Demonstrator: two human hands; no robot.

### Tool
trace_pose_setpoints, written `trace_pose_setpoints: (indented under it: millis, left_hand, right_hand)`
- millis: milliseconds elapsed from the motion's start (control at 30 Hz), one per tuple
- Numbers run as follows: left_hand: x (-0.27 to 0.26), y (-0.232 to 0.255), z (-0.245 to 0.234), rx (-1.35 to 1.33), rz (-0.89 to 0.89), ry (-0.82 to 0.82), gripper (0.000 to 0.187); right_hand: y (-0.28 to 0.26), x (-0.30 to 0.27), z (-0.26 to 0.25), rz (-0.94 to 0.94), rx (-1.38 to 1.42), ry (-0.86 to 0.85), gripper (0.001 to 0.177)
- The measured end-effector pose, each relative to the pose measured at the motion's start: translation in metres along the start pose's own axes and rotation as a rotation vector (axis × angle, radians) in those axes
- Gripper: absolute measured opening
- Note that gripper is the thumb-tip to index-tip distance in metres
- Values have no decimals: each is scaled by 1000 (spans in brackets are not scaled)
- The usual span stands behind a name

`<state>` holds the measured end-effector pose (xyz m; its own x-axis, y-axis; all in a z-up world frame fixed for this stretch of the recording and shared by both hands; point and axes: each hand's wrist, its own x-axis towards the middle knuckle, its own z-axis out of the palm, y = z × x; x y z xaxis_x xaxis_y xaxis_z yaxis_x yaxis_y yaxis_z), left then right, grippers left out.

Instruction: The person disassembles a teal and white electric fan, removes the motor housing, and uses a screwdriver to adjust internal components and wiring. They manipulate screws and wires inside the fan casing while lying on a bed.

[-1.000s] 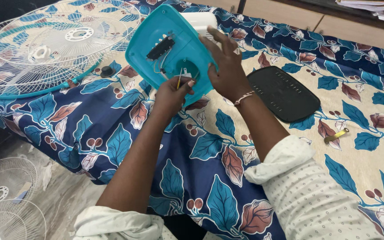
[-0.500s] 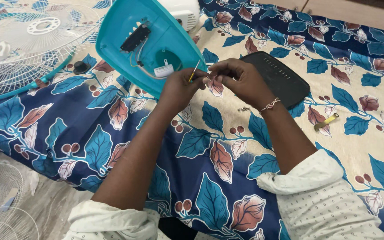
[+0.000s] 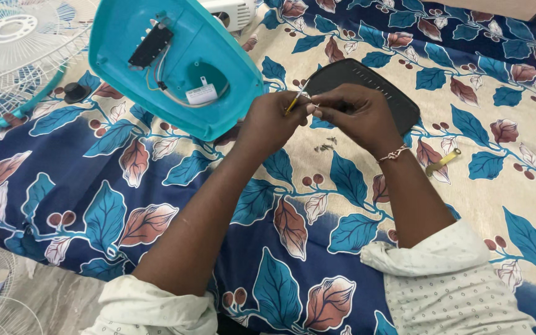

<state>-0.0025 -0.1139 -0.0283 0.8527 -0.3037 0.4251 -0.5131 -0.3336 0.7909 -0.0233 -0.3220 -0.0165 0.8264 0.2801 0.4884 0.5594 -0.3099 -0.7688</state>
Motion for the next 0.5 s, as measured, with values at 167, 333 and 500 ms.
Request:
trace_pose_setpoints:
  millis: [167, 333, 500]
  left_hand:
    - [0, -11, 15, 4, -37, -31, 22]
    - [-4, -25, 19, -26, -156, -68, 23]
    - [-11, -30, 26, -20, -150, -76, 23]
  right_hand:
    - [20, -11, 2, 34, 102, 41, 13]
    - [36, -12, 5, 146, 142, 1, 15]
    - [46, -8, -5, 178, 172, -24, 17]
